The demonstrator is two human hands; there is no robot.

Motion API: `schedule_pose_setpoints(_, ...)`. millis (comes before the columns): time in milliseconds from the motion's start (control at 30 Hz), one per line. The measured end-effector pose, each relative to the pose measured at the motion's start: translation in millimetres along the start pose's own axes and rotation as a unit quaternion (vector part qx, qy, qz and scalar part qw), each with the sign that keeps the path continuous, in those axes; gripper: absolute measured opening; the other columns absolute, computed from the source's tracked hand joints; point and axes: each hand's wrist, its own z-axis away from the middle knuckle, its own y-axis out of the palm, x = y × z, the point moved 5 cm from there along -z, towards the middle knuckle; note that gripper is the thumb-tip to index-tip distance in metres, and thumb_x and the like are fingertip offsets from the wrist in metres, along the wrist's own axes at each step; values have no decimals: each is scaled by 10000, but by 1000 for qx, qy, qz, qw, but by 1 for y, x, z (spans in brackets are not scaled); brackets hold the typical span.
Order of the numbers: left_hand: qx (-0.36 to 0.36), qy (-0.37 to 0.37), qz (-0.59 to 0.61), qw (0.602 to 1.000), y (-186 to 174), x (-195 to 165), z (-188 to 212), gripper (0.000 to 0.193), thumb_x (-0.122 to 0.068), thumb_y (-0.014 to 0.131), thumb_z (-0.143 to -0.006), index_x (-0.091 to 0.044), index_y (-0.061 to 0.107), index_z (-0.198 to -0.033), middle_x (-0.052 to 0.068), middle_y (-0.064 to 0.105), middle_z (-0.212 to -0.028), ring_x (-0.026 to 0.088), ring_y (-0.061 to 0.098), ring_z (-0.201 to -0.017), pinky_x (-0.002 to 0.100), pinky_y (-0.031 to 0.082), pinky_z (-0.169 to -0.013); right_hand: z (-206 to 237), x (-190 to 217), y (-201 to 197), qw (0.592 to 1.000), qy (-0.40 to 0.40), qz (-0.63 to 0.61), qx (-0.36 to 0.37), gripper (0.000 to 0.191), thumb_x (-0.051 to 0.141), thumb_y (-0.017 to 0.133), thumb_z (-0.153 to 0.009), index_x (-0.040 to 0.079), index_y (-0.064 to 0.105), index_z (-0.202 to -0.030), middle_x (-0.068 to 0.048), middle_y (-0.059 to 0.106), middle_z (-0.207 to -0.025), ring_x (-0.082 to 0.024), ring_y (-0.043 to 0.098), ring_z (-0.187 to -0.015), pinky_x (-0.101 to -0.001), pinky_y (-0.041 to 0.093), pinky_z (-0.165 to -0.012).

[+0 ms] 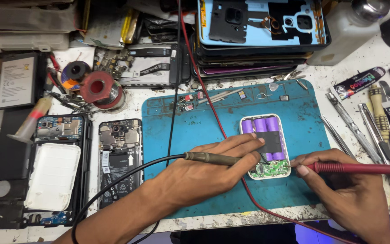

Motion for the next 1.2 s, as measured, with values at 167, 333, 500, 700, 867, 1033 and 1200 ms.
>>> schedule_pose_setpoints(167, -22, 13, -10, 1000, -3, -1, -2, 337, -61, 606, -938, 19, 607, -1264, 184, 602, -1449, 318, 584, -1368, 418, 565, -1025, 0, 4, 1, 1000, -11, 13, 0, 117, -39, 710, -877, -33, 692, -993, -139, 767, -985, -172, 733, -956, -292, 594, -880)
schedule_pose_setpoints(333, -55, 19, -23, 998, -4, 1, 1, 300, -68, 635, -938, 15, 637, -1226, 168, 636, -1404, 313, 613, -1325, 420, 584, -979, 0, 6, 1, 1000, -28, -3, -5, 123, -62, 705, -903, -46, 679, -1022, -144, 758, -998, -176, 738, -974, -303, 604, -894)
schedule_pose_setpoints(500, -57, 28, -39, 997, 0, 5, 6, 282, -58, 642, -938, 16, 650, -1210, 178, 643, -1394, 312, 619, -1322, 421, 590, -959, 1, 10, 5, 999, -44, -30, 0, 136, -86, 691, -924, -49, 649, -1048, -174, 749, -1030, -213, 738, -1007, -332, 617, -913)
schedule_pose_setpoints(700, -37, 30, -39, 998, 2, 8, 7, 306, -67, 644, -905, 21, 642, -1198, 197, 621, -1403, 324, 597, -1336, 434, 586, -960, 11, 28, 10, 992, -115, 37, -21, 145, -96, 689, -948, -26, 608, -1046, -191, 723, -1101, -311, 731, -1239, -372, 639, -1008)
schedule_pose_setpoints(867, -27, 23, -17, 999, 3, 12, 3, 314, -56, 641, -899, 37, 636, -1199, 223, 613, -1403, 339, 590, -1327, 433, 579, -955, 20, 35, 22, 987, -129, 90, -33, 171, -87, 735, -893, -31, 635, -1021, -198, 737, -1049, -327, 756, -1169, -380, 640, -996)
schedule_pose_setpoints(1033, -26, 23, -28, 999, 4, 12, 1, 313, -61, 639, -895, 26, 634, -1196, 213, 610, -1408, 328, 587, -1342, 434, 576, -971, 20, 41, 29, 975, -164, 142, -53, 167, -76, 738, -902, -36, 635, -1026, -184, 742, -1054, -328, 770, -1124, -367, 653, -937)
schedule_pose_setpoints(1200, -25, 21, -24, 999, 3, 11, -1, 322, -61, 638, -895, 19, 636, -1206, 207, 607, -1414, 324, 577, -1352, 435, 572, -981, 20, 51, 33, 956, -201, 201, -68, 179, -45, 771, -878, -26, 637, -995, -154, 743, -989, -335, 779, -1081, -374, 648, -917)
